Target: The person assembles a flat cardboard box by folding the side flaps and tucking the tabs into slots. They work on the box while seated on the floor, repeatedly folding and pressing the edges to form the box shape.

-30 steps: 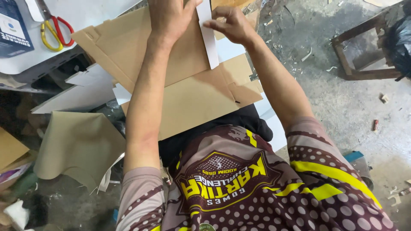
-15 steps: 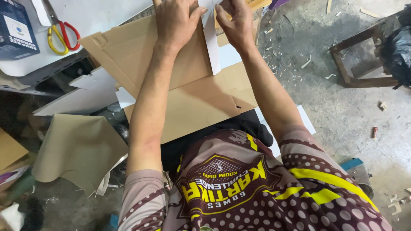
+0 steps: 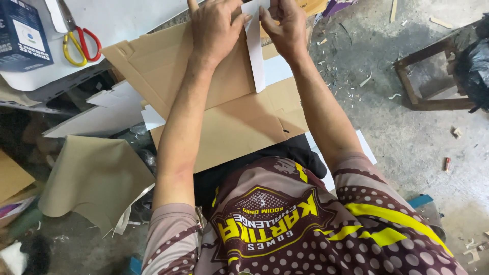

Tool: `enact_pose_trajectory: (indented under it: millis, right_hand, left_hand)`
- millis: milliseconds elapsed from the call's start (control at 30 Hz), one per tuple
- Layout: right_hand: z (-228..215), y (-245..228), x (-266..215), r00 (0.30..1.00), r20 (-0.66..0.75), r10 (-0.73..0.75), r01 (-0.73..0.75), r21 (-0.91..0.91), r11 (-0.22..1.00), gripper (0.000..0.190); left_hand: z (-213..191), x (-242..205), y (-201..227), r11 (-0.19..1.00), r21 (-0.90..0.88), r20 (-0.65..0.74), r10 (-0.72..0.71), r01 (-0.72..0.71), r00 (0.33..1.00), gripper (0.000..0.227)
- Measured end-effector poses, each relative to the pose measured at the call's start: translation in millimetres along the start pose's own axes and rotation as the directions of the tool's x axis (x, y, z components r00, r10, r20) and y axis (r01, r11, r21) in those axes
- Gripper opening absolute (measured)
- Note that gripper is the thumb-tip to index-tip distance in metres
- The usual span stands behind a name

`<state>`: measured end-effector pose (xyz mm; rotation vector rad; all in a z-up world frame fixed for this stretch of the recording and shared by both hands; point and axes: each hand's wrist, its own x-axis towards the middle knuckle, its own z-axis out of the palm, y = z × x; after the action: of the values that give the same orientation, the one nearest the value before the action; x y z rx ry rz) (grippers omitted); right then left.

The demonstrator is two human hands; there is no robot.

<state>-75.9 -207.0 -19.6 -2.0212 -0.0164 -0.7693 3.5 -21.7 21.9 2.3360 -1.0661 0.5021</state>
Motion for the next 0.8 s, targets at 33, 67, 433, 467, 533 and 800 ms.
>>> enact_pose_trajectory:
  millis: [33,67,433,467,533,800]
  right_hand:
    - [1,-3,0,1.000,-0.001,-0.003,0.003,0.001,1.000,0.033]
    - [2,-6,-1,1.000,0.013,-0.005,0.004,0.050,0.999,0.031]
    - [-13,-16,11,0.937,0.341,0.073,-0.287,0.638,0.715,0.043]
    - [-12,-8,11,0.910,0.393,0.132,-0.374,0.641,0.671,0.034]
    - [-10,5,12,0.876,0.444,0.189,-0.457,0.637,0.621,0.026]
    - [-7,28,7,0.838,0.433,0.332,-0.544,0.716,0.438,0.017]
  left_hand:
    - [-1,-2,1,1.000,0.002,-0.003,0.001,-0.001,1.000,0.023]
    - [-2,-3,2,1.000,-0.006,0.017,0.001,-0.001,1.000,0.027]
    - [0,-2,0,0.997,-0.073,0.063,-0.005,0.010,0.998,0.031]
    - [0,-2,1,0.999,-0.051,0.045,0.010,-0.008,0.999,0.034]
    - [0,-1,1,0.999,-0.031,0.028,0.027,-0.026,0.999,0.038]
    - [0,0,5,1.000,-0.026,0.019,-0.013,0.013,1.000,0.029]
